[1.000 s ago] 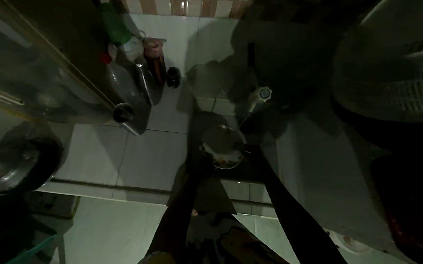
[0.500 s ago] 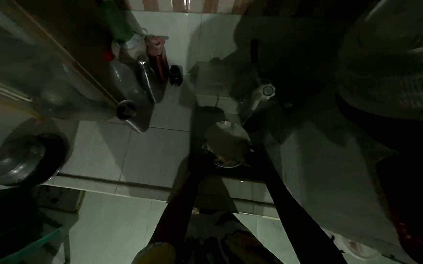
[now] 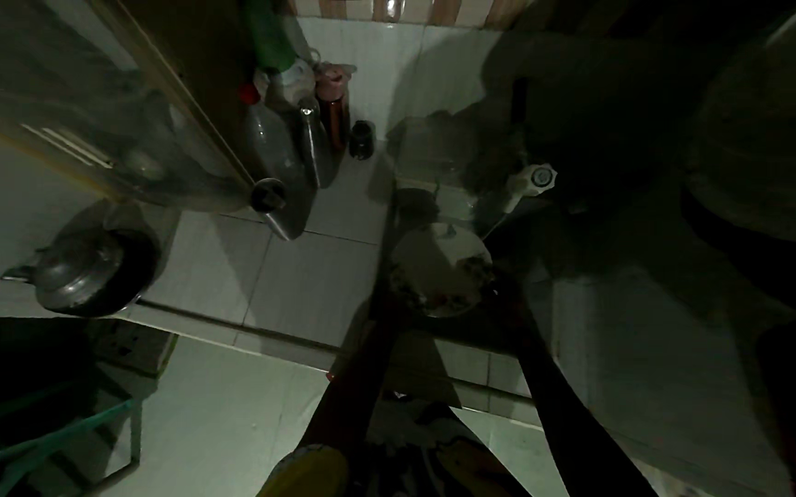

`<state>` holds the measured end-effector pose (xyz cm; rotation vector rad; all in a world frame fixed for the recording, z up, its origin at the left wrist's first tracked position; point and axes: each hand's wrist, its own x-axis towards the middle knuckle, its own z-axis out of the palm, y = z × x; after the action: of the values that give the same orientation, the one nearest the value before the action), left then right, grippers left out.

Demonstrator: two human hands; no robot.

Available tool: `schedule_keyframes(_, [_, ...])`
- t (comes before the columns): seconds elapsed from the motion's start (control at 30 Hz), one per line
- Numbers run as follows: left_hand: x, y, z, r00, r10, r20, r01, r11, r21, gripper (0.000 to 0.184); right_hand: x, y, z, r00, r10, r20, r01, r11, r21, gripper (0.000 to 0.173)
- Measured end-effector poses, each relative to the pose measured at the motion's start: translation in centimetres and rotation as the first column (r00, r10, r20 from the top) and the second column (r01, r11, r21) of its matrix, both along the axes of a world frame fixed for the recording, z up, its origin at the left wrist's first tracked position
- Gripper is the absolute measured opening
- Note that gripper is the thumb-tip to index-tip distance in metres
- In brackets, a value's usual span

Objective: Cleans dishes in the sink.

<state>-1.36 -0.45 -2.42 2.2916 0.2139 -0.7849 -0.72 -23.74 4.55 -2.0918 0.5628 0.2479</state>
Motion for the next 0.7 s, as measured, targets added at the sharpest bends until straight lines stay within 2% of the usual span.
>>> schedule_keyframes(0.07, [-0.3, 0.1, 0.2, 0.999, 0.023, 0.025, -0.020, 0.994, -0.112, 0.051, -0.5, -0.5, -0.7, 0.997, -0.073, 0.029, 0.070, 0.993, 0.090, 0.053])
schedule_keyframes(0.17, [0.1, -0.1, 1.2, 0.999, 0.041, 0.029, -0.035, 0.982, -0.187, 0.045, -1.0, -1.4, -1.6, 0.984, -0.178, 0.024, 0.169, 0.962, 0.215, 0.050])
schedule_keyframes(0.23, [0.5, -0.4, 0.4, 0.992, 0.120, 0.032, -0.106, 0.954, -0.282, 0.041, -1.3, -1.8, -1.6, 0.977, -0.211, 0.043, 0.196, 0.955, 0.221, 0.045])
schedule_keyframes(0.27, [0.6, -0.5, 0.2, 0.979, 0.202, -0.008, -0.190, 0.905, -0.381, 0.040, -1.4, -2.0, -1.6, 0.976, -0.215, 0.038, 0.203, 0.957, 0.207, 0.044])
schedule_keyframes(0.3, [0.6, -0.7, 0.0, 0.950, 0.301, -0.081, -0.300, 0.813, -0.499, 0.038, -1.5, -2.2, -1.6, 0.974, -0.223, 0.029, 0.213, 0.958, 0.194, 0.043])
schedule_keyframes(0.37, [0.5, -0.9, -0.7, 0.910, 0.390, -0.140, -0.390, 0.692, -0.608, 0.038, -1.7, -2.4, -1.8, 0.970, -0.242, 0.011, 0.237, 0.957, 0.165, 0.043])
schedule_keyframes(0.4, [0.4, -0.8, -1.2, 0.924, 0.375, -0.079, -0.344, 0.721, -0.602, 0.040, -1.9, -2.7, -2.3, 0.973, -0.230, 0.007, 0.228, 0.965, 0.128, 0.042])
schedule_keyframes(0.47, [-0.1, -1.1, -2.3, 0.943, 0.287, 0.171, -0.174, 0.859, -0.481, 0.041, -2.0, -3.2, -3.3, 0.990, -0.141, 0.006, 0.141, 0.989, -0.033, 0.040])
schedule_keyframes(0.5, [-0.4, -1.4, -2.1, 0.931, 0.249, 0.265, -0.116, 0.895, -0.431, 0.044, -1.9, -3.2, -3.4, 0.995, -0.100, 0.000, 0.100, 0.988, -0.121, 0.039])
schedule_keyframes(0.57, [-0.3, -2.8, 0.7, 0.920, 0.225, 0.320, -0.095, 0.922, -0.376, 0.051, -2.2, -2.4, -2.1, 0.999, -0.035, -0.041, 0.024, 0.970, -0.242, 0.040])
schedule_keyframes(0.6, [0.2, -3.9, 1.2, 0.906, 0.198, 0.373, -0.087, 0.952, -0.293, 0.058, -2.5, -2.0, -1.8, 0.998, -0.015, -0.062, -0.003, 0.959, -0.283, 0.040])
schedule_keyframes(0.67, [1.7, -6.1, 0.7, 0.847, 0.026, 0.531, 0.010, 0.998, -0.066, 0.075, -2.8, -1.4, -1.6, 0.994, 0.014, -0.107, -0.051, 0.936, -0.349, 0.042])
schedule_keyframes(0.7, [2.1, -6.8, 1.0, 0.827, -0.104, 0.552, 0.098, 0.994, 0.039, 0.082, -2.9, -1.2, -1.7, 0.992, 0.026, -0.127, -0.072, 0.925, -0.374, 0.043])
